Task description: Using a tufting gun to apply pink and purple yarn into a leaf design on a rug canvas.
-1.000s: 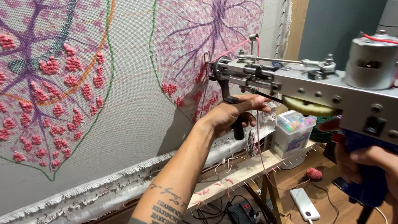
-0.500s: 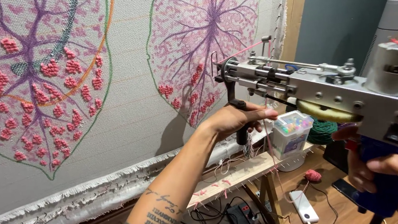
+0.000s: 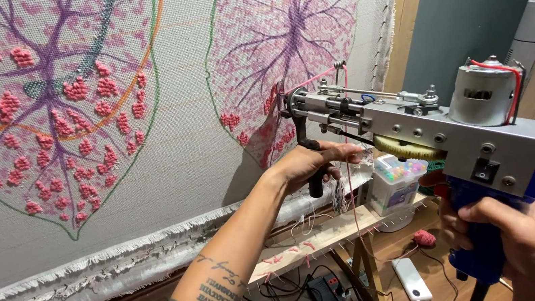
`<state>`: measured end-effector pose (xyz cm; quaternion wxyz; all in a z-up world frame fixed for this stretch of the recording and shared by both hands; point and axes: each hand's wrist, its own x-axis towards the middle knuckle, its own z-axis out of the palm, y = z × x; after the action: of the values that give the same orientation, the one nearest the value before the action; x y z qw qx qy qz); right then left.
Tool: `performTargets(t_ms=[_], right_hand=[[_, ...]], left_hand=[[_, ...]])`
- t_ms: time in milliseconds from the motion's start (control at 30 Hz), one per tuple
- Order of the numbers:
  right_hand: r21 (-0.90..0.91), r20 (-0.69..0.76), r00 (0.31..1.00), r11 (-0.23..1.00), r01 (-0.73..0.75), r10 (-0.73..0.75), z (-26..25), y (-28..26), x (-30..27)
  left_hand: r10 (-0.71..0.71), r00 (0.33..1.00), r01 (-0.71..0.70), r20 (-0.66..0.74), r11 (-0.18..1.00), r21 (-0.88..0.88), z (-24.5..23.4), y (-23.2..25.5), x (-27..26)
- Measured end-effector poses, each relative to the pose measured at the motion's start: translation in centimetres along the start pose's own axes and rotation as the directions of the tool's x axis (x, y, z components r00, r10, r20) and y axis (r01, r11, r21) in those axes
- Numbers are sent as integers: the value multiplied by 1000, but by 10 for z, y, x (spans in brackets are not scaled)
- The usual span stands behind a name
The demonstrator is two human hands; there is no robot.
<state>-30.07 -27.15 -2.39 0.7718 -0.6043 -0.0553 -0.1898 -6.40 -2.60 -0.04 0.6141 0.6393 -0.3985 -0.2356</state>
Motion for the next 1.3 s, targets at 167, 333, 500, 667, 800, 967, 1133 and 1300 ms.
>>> performTargets(t_ms=[167, 333, 500, 667, 800, 967, 1133, 1300], right_hand=[[-89, -165, 982, 991, -103, 87, 35, -12, 1], [55, -8, 999, 997, -48, 48, 45, 7, 7], [2, -134, 990, 999, -54, 54, 100, -8, -1], [54, -144, 988, 997, -53, 60, 115, -9, 1], [77, -128, 989, 995, -61, 70, 118, -12, 4], [68, -141, 987, 995, -70, 79, 121, -16, 9], [91, -137, 990, 996, -10, 22, 118, -11, 14], [107, -134, 988, 992, -61, 76, 109, -10, 16]], left_hand=[[-35, 997, 36, -64, 999, 3, -4, 3, 0], [-59, 990, 51, -125, 997, -63, -31, -22, 20], [-169, 964, 156, -207, 985, -75, -45, -18, 15], [-202, 951, 209, -234, 978, 4, -53, -15, 13], [-222, 947, 229, -234, 973, 5, -55, -10, 15], [-184, 966, 187, -180, 982, -5, -65, -14, 24], [-201, 963, 202, -180, 979, -16, -67, -12, 26], [-159, 967, 168, -201, 985, 26, -59, 3, 20]])
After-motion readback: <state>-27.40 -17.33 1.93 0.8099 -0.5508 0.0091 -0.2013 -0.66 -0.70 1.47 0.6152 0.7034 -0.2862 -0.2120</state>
